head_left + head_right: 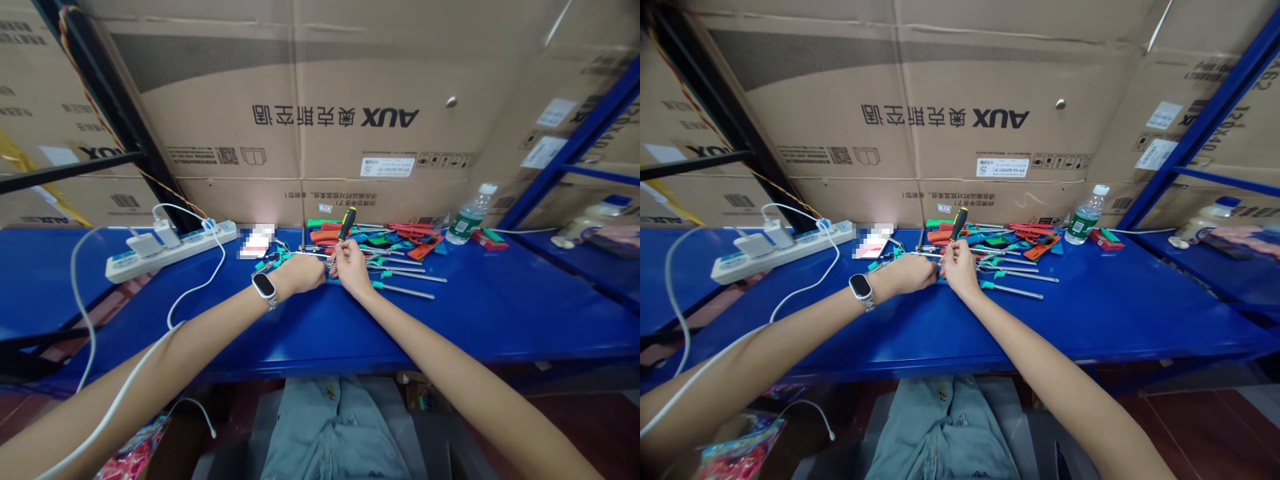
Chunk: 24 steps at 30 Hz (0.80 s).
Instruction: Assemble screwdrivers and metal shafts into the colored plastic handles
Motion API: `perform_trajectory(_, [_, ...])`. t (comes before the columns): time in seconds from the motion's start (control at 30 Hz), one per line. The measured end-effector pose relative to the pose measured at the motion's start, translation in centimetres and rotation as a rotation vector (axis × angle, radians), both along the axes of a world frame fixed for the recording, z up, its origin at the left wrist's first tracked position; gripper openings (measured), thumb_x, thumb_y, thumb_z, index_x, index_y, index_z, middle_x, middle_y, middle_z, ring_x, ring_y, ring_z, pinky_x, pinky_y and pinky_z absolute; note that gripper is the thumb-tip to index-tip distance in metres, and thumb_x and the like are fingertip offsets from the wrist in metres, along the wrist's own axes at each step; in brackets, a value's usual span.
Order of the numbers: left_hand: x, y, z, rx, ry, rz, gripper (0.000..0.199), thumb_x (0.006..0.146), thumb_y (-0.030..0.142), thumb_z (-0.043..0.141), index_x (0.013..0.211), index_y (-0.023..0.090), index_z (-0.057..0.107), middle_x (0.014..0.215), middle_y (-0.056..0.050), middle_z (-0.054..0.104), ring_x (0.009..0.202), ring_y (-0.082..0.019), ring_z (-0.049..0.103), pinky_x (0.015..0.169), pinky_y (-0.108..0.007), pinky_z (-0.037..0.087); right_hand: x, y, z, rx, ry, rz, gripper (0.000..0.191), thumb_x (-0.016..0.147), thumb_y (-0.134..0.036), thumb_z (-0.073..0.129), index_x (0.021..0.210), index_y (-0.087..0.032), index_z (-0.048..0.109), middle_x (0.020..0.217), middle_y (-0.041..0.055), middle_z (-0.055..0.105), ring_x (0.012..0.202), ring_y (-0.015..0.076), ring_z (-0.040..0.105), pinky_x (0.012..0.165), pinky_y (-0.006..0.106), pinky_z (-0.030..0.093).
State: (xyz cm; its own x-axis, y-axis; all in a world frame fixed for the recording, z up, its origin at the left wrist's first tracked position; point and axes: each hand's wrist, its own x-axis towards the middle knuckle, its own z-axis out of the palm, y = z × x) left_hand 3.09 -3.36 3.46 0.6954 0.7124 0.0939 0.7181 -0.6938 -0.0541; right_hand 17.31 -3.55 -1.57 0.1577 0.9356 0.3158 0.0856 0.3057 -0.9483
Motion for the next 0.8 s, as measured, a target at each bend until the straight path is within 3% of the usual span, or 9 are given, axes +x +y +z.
perform_trajectory(0.13, [-0.5,0.1,0.6,-0.025,0.055,0.056,0.030,0.096,0.022,0.047,0.077,0.015,0.068,0.075,-0.011,0.071,0.070,-0.023,0.069,0.067,-0.032,0.049,0.0,0.1,-0.1,0.003,0.024,-0.014,0.019,0.096,-0.037,0.053,0.088,-0.025,0.041,0.068,-0.0052,0.061,0.039,0.0095,0.054,0.037,0.022,0.045])
perform_trajectory(0.27, [-2.7,1.3,-0.1,0.043,-0.209,0.053,0.031,0.103,0.027,0.038,0.091,0.016,0.064,0.082,-0.009,0.067,0.078,-0.023,0.065,0.071,-0.033,0.047,0.1,0.2,-0.1,-0.009,0.069,-0.002,0.018,0.096,-0.036,0.052,0.089,-0.025,0.040,0.065,-0.0068,0.060,0.038,0.0100,0.054,0.035,0.021,0.044])
perform_trajectory(0.4, [-5.0,2.6,-1.3,0.036,-0.431,-0.003,0.021,0.101,0.029,0.048,0.091,0.018,0.061,0.086,-0.007,0.064,0.083,-0.022,0.060,0.077,-0.034,0.047,0.3,0.4,0.1,-0.056,0.099,0.028,0.024,0.092,-0.042,0.057,0.088,-0.025,0.040,0.061,-0.0080,0.058,0.037,0.0101,0.052,0.034,0.020,0.041])
perform_trajectory(0.53, [-5.4,2.5,-2.0,0.030,-0.342,0.009,0.017,0.097,0.029,0.056,0.091,0.018,0.068,0.093,-0.007,0.063,0.089,-0.023,0.058,0.081,-0.035,0.048,0.5,0.4,0.6,-0.075,0.081,0.050,0.027,0.088,-0.043,0.061,0.085,-0.025,0.042,0.057,-0.0074,0.059,0.035,0.0085,0.045,0.032,0.019,0.033])
perform_trajectory(0.8, [-5.0,1.2,-1.8,0.109,-0.175,0.009,0.024,0.100,0.025,0.050,0.104,0.016,0.073,0.096,-0.011,0.062,0.095,-0.025,0.057,0.082,-0.037,0.050,1.3,0.4,1.0,-0.102,0.030,0.062,0.023,0.082,-0.039,0.064,0.081,-0.023,0.047,0.054,-0.0060,0.059,0.035,0.0081,0.040,0.036,0.020,0.030])
